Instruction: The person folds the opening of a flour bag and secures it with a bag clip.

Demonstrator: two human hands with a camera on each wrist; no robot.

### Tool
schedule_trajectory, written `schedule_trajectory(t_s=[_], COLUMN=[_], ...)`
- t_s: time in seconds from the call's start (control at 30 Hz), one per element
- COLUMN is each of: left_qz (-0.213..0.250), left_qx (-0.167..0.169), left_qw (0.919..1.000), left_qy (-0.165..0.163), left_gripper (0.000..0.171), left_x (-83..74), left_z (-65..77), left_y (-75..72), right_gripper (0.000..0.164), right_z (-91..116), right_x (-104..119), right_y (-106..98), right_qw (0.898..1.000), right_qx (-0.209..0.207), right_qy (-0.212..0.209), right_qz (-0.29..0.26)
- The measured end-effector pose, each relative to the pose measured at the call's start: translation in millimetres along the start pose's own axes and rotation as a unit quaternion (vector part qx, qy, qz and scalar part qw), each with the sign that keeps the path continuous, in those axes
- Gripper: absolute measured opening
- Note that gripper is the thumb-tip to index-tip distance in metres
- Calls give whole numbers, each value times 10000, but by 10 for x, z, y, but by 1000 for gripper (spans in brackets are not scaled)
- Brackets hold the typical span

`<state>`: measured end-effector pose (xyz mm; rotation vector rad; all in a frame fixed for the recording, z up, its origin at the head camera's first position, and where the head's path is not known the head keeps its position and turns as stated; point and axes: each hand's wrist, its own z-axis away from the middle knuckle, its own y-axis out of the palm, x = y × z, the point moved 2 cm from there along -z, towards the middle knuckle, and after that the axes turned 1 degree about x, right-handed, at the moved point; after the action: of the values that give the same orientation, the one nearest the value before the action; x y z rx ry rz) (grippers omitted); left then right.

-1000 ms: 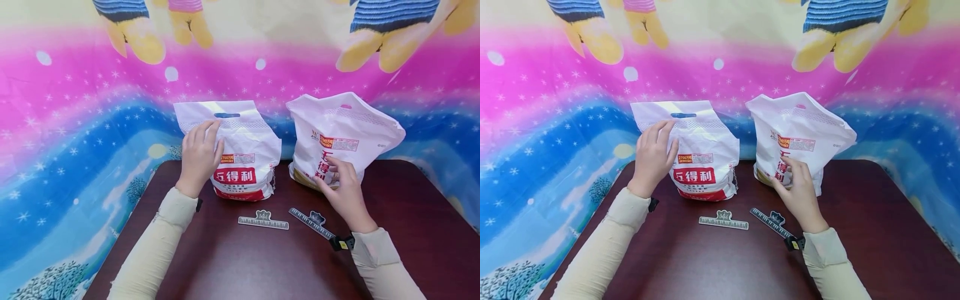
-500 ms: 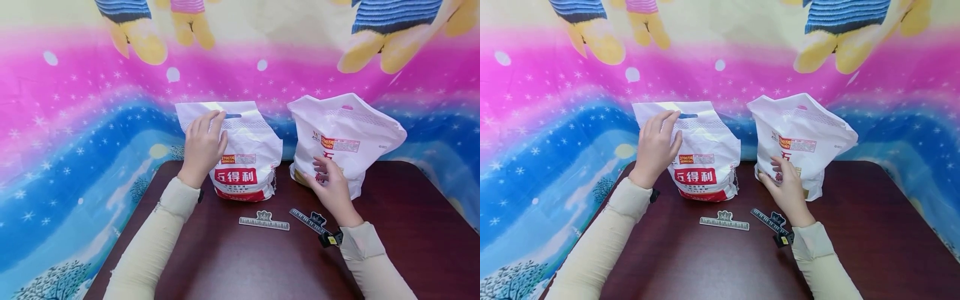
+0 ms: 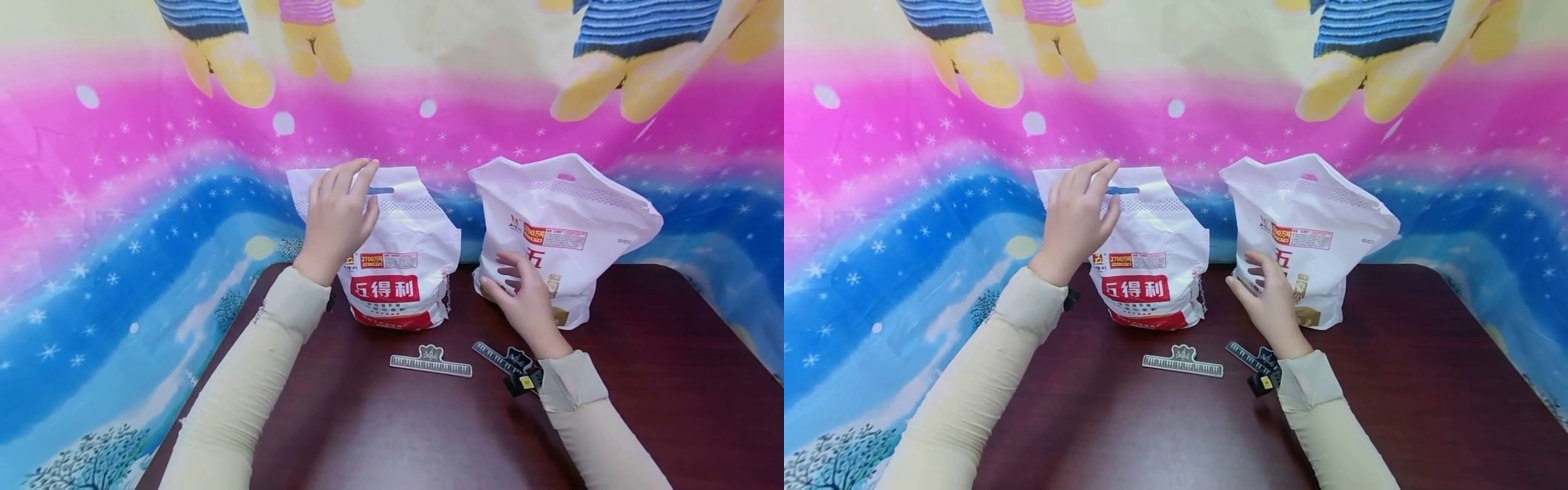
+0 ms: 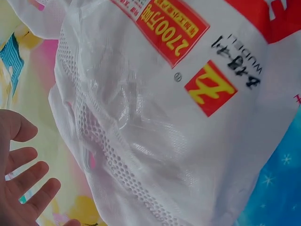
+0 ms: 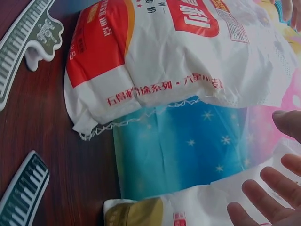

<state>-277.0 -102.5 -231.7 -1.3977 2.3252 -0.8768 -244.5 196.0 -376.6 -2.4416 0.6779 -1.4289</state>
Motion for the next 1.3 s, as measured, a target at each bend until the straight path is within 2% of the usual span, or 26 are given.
schedule_trajectory(t_s=[0.13, 0.43, 0.8, 1.07, 1.3], left_qz=[-34, -82, 8, -206, -331], left_qx=[246, 824, 1140, 1519, 1676], left_qw=[9997, 9962, 9934, 9881, 9852], left_qy=[-63, -265, -148, -123, -101], left_gripper=[51, 53, 49, 51, 51], left_x=[12, 44, 20, -6, -18], left_z=[-67, -154, -265, -319, -345], left_y=[-17, 6, 59, 75, 117], right_gripper=[53, 53, 52, 50, 50], right_z=[-45, -94, -177, -217, -248], right_x=[-9, -52, 5, 69, 103], right_y=[67, 206, 335, 445, 522], right_qw=[9996, 9989, 9982, 9945, 9918], right_qx=[84, 332, 432, 625, 754], right_qy=[95, 243, 62, 286, 425], right_qz=[-237, -214, -411, -788, -938])
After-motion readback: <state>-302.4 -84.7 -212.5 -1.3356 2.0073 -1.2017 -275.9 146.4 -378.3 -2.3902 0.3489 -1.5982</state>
